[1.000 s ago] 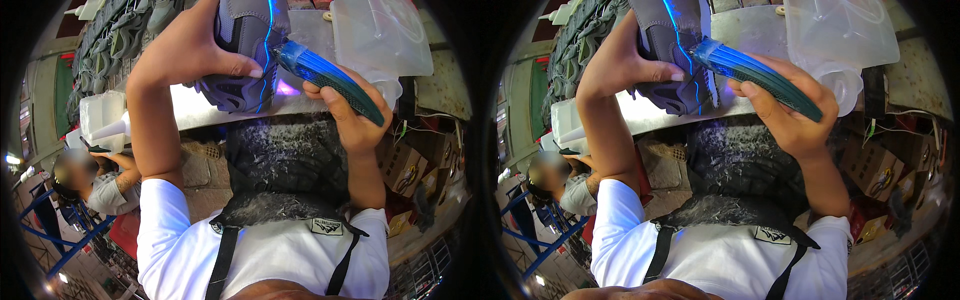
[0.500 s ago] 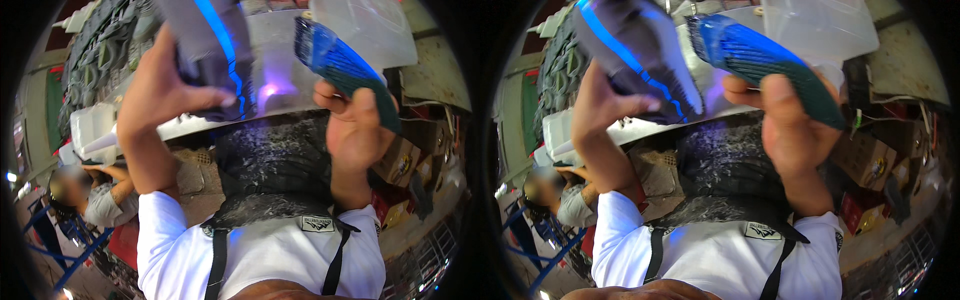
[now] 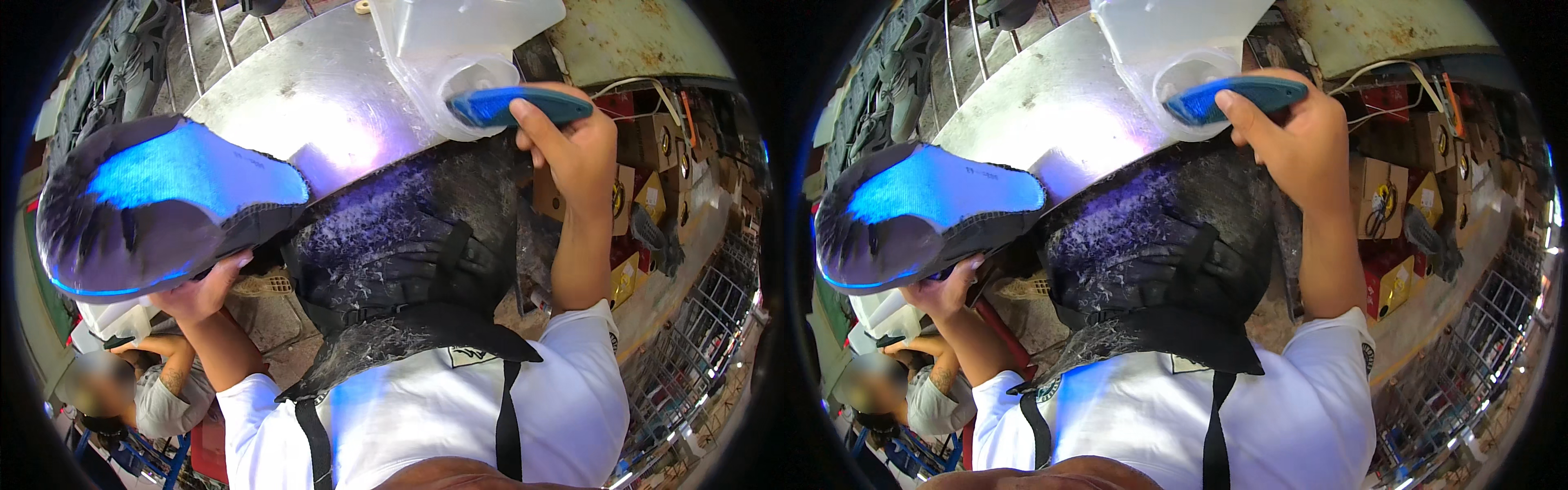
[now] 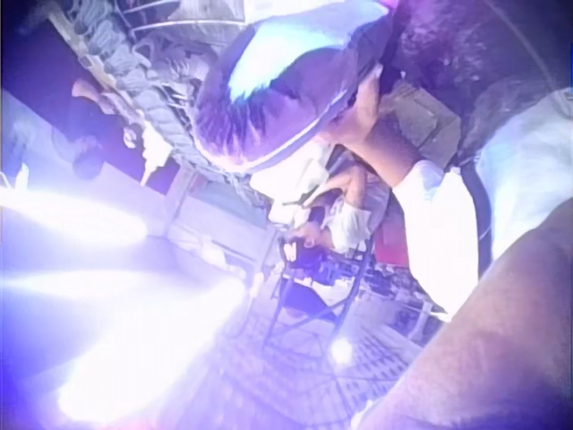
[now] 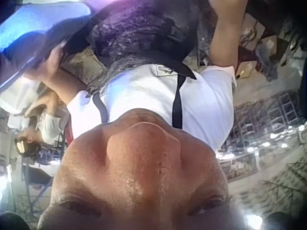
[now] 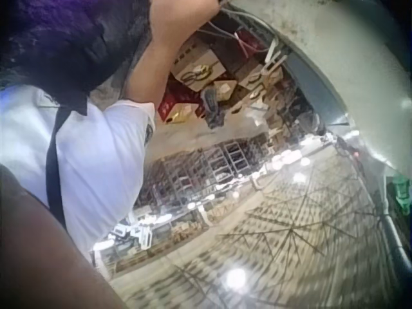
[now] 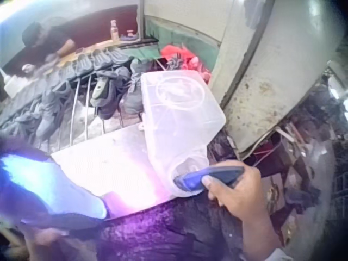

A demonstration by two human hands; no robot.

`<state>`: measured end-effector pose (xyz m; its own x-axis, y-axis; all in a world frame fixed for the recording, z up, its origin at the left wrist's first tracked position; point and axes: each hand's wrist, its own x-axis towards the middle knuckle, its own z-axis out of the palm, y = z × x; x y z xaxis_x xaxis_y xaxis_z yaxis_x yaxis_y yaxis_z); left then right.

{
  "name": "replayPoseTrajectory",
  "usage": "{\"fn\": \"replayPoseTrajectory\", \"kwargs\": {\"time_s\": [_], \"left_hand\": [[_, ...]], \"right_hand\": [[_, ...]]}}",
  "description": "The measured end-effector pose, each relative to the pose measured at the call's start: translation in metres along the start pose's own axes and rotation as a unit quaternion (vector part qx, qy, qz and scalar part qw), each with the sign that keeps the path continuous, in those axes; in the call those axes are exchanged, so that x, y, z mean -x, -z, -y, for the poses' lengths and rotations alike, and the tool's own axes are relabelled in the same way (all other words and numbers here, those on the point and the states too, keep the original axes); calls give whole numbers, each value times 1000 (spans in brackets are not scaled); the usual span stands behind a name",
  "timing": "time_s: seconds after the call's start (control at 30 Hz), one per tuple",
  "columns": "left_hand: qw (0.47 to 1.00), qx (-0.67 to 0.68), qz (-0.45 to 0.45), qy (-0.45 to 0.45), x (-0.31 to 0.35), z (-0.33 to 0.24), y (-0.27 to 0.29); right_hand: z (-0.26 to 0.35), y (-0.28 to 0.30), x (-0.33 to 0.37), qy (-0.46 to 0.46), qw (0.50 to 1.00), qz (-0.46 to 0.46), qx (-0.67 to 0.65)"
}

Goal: The person repeatedly picks up gray sneakers from a rack, applies a clear liquid from a squeeze bottle to the seams, and uses a brush to spread it along the edges. The person works on multiple sneakers one at a time, placing each back on the rack after treatment.

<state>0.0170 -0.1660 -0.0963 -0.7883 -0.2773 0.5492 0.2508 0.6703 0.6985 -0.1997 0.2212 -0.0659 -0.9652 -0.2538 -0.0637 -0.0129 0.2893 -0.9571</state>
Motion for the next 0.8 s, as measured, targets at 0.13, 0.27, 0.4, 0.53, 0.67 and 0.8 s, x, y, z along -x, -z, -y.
{"fn": "replayPoseTrajectory", "kwargs": {"time_s": [0.13, 0.27, 0.4, 0.53, 0.67, 0.8], "left_hand": [[966, -134, 207, 81, -15, -20, 24], [968, -36, 138, 204, -12, -13, 24], [975, 66, 92, 190, -47, -10, 14], [939, 221, 149, 217, -78, -10, -5], [847, 417, 154, 292, -71, -5, -34], [817, 469, 168, 291, -62, -14, -53]], "right_hand": [[-20, 20, -33, 214, 953, 177, 119], [-2, 29, -36, -34, 977, 210, 23], [-14, 23, -27, -172, 956, 110, -212], [-14, 13, 6, -156, 930, 129, -305], [0, -58, 24, -98, 821, 181, -532], [14, -113, 10, 23, 826, 163, -539]]}}
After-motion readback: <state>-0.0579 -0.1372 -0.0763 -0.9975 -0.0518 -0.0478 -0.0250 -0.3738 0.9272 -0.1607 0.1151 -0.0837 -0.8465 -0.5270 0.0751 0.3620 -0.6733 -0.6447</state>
